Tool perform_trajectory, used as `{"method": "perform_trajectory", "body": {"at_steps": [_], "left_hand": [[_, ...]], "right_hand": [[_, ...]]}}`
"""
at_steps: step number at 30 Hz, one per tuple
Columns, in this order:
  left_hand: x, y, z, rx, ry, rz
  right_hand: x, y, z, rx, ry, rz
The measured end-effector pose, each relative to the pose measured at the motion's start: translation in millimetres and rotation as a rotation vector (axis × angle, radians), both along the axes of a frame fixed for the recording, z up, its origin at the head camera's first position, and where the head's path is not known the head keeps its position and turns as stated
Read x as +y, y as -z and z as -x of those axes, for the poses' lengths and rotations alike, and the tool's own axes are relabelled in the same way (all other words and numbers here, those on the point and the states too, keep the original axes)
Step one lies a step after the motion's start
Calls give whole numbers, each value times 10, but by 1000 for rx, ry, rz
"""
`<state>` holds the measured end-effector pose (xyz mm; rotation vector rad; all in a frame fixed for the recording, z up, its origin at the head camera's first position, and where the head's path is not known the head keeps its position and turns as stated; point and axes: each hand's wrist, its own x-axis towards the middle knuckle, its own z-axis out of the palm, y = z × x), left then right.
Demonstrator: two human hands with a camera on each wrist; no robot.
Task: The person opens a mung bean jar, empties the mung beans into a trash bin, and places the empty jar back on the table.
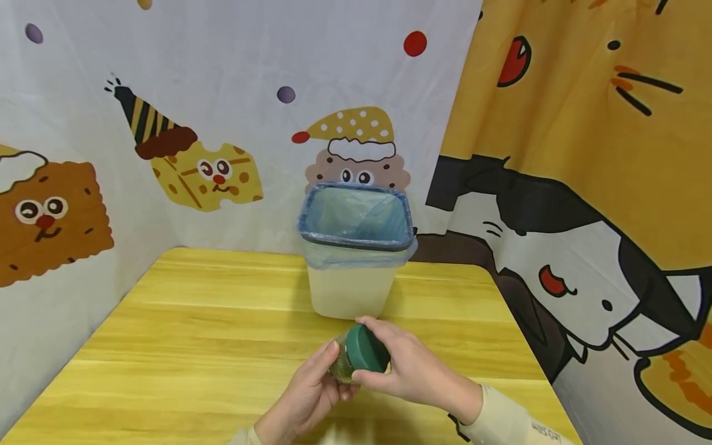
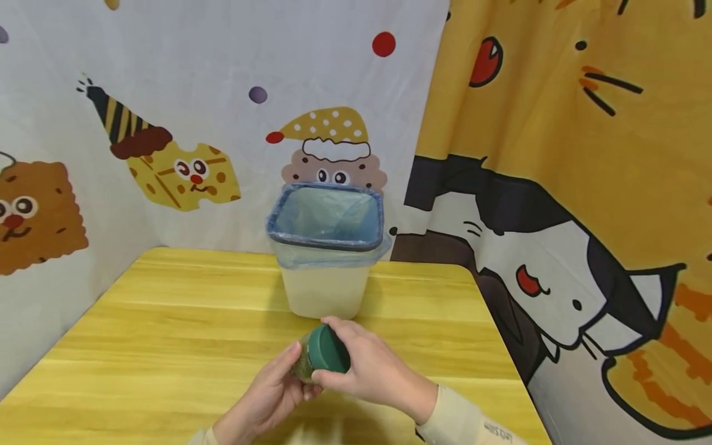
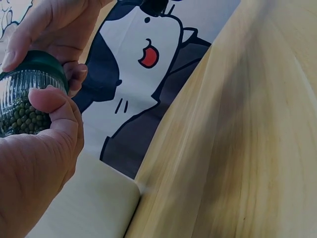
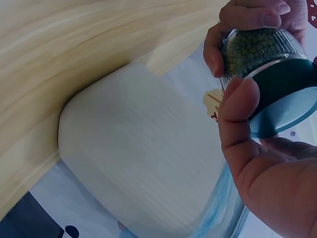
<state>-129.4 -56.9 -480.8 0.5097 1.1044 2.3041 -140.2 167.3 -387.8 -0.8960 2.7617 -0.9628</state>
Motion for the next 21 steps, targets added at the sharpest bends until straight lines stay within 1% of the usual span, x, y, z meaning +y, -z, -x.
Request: {"method": "perform_trajectory", "body": {"at_steps": [2,5,10,13,18,21], "left_hand": [[-5,-4,3,9,8,-1],[-7,-9,4,19,14,4],[5,-3,-11,5,-1,24],[17,-6,-15,-5,-5,30],[28,-15,-19,-16,0,25],[26,-9,-29,-25,5,13]], "right_hand": [[4,-2,-7,24,0,-6],[7,-1,-19,21,30,-7],[-8,4,-51,-53,98,23],[-17,-5,-57,-73,114,25],[-15,-16,-53,-65,100,12],[-5,-12,-51,-26,62,2]]}}
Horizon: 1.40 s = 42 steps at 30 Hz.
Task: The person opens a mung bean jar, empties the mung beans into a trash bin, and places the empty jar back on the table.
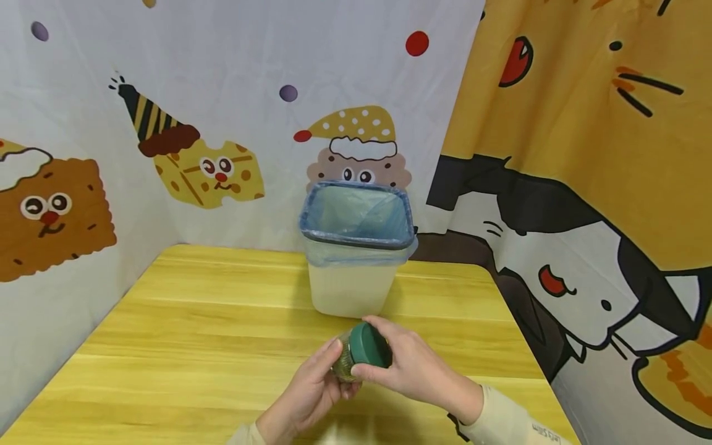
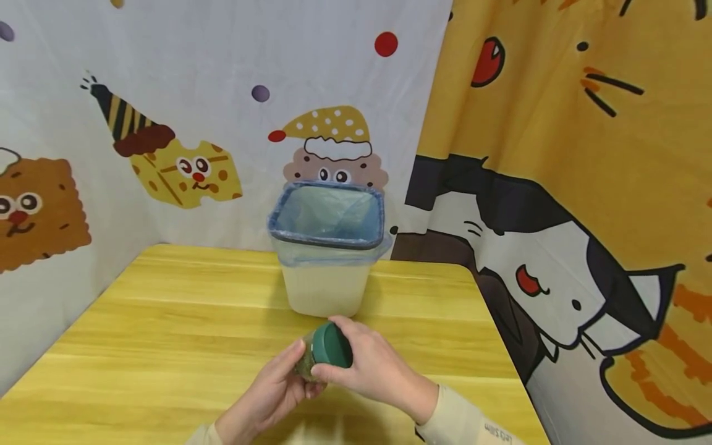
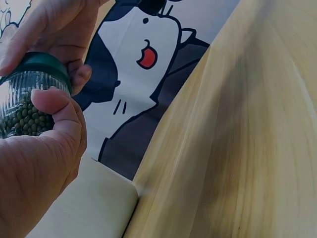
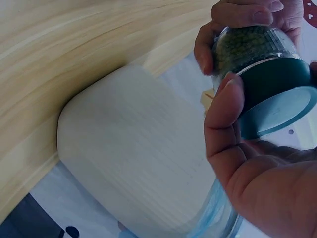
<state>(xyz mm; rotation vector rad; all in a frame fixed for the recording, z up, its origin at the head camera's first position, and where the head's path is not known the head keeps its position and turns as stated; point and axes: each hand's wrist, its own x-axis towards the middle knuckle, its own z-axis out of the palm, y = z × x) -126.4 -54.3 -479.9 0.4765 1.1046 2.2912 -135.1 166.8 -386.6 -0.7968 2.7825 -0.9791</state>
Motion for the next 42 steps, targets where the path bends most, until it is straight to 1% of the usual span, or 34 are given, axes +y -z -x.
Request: {"method": "perform_trajectory", "body": {"at_steps": [4,7,10,15,19,22,25,27,30,33,37,40,42], "left_hand": [[-8,1,-5,-7,3,-5],[-12,-12,-4,-9,-4,4],[-12,-29,-3,-18,-12,13],[-10,-35,-5,2,-8,15],[0,-31,-1,19,1,17],[15,-35,18,8,-7,27],[16,-42,34,-4,-20,39],[6,-43,33,2,-19,45],[-13,-44,21,18,-3,41],[-20,-50,14,49,5,33],[-7,-56,11,76,-3,40],[8,-49,2,67,-10,53],[18,-41,-2,56,-15,61]], "right_hand": [[21,3,5,43,-43,-16],[27,-1,8,44,-39,-26],[9,-18,9,12,-9,-16],[-18,-38,2,-70,55,16],[-16,-40,-4,-92,61,27],[-1,-33,9,-56,35,39],[17,-25,31,30,-15,35],[28,-19,38,77,-47,27],[42,-6,34,93,-71,19],[38,-6,27,45,-40,23],[1,-33,27,-47,23,35],[-25,-43,32,-94,38,39],[-36,-41,37,-99,33,40]]}}
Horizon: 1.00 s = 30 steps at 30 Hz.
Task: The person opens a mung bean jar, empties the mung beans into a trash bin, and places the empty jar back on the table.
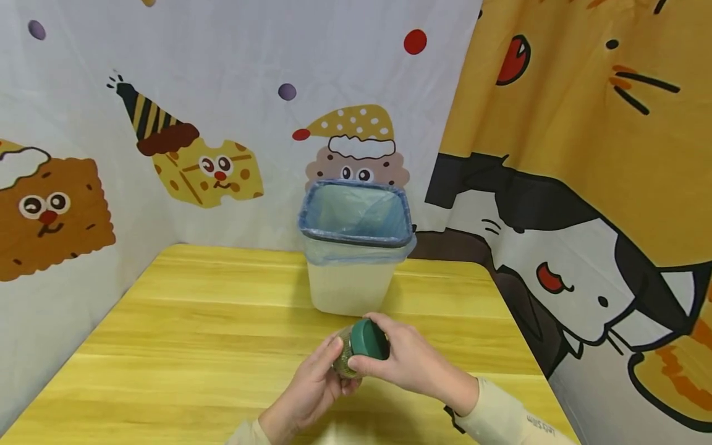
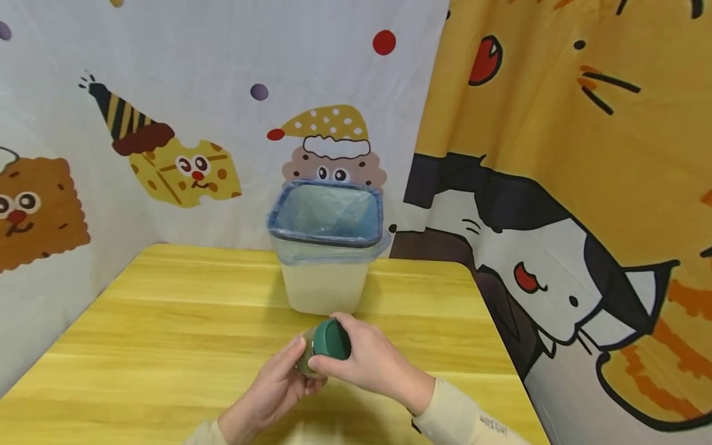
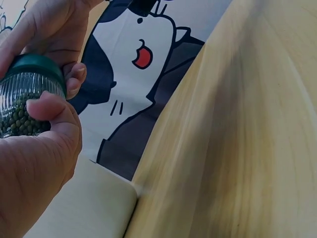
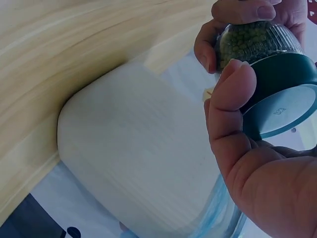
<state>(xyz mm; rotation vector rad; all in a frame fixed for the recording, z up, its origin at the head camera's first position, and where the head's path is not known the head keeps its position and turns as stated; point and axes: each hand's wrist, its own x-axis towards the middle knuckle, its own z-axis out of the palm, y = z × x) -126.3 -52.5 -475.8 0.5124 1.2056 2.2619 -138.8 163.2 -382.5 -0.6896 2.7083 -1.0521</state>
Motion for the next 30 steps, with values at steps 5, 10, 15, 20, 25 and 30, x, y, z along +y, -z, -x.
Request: {"method": "perform_trajectory", "body": {"at_steps": [5,10,15,20,25,30], "left_hand": [[15,19,16,-8,-21,12],[5,21,26,-8,-13,-22],[-11,11,38,-4,0,-57],[-13,13,39,16,-8,-40],[-18,31,40,31,-6,-9],[-22,46,41,8,-10,-8]], "right_hand": [[-2,24,40,70,-38,-16],[44,35,52,225,-141,-42],[57,12,49,248,-152,-66],[31,2,57,85,-50,-51],[25,30,62,24,-19,-41],[24,50,67,12,-31,-23]]}}
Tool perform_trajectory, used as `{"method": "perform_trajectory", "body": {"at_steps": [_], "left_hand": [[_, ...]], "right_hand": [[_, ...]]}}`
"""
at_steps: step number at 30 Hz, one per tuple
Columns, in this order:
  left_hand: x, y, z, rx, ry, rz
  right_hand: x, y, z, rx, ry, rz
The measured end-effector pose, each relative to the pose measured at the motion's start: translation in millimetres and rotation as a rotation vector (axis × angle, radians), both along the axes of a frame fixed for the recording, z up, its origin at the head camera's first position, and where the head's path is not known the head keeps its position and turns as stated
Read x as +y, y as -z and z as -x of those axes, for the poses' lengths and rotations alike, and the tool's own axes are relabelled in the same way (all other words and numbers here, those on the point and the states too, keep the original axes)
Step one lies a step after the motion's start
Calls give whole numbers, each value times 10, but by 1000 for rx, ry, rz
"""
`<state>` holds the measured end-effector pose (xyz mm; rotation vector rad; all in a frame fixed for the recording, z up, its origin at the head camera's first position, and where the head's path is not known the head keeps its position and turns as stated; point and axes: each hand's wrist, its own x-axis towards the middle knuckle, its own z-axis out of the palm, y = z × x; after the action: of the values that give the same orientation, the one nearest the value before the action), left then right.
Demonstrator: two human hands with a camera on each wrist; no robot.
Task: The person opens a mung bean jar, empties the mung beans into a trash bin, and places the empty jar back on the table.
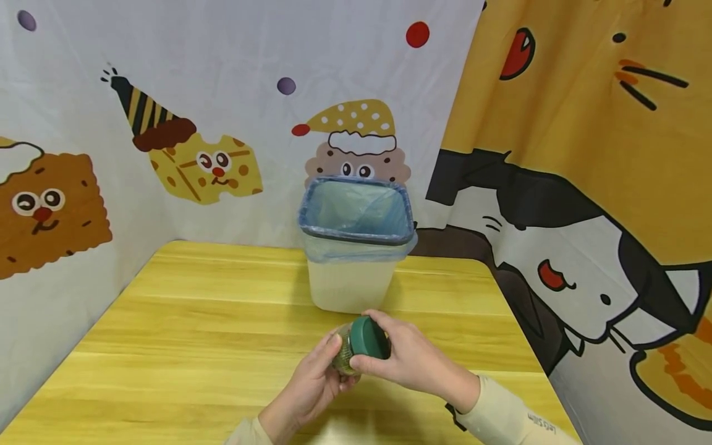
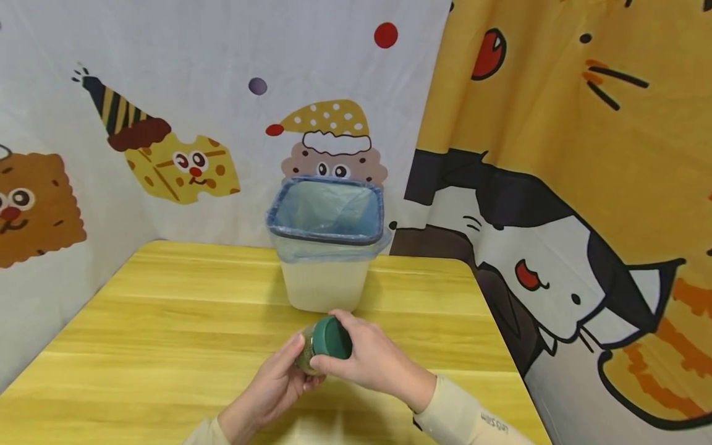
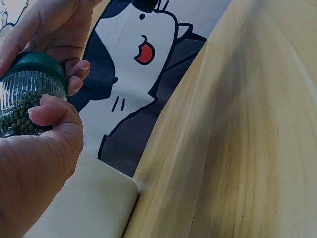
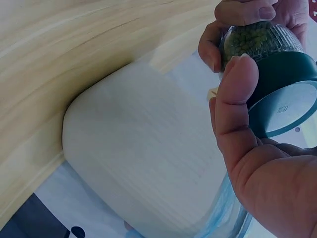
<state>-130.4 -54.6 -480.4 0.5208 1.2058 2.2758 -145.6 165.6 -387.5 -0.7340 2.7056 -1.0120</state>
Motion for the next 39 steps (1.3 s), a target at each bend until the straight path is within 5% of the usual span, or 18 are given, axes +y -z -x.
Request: {"method": "perform_trajectory", "body": {"at_steps": [10,17,25,28,35,39], "left_hand": [[-36,8,11,-46,16,-16],[-48,-29,17,-4,22,58],[-27,-1,28,-2,28,11],[-26,17,28,-5,33,3],[-60,30,14,-23,52,-32],[-70,17,29,-19,48,-28]], "right_hand": [[23,37,-5,182,-124,-72],[-2,26,-16,45,-14,-28],[-18,11,-10,-64,47,9],[-15,25,-17,-7,20,0],[22,74,-45,287,-131,-44],[26,65,-42,235,-109,-29]]}}
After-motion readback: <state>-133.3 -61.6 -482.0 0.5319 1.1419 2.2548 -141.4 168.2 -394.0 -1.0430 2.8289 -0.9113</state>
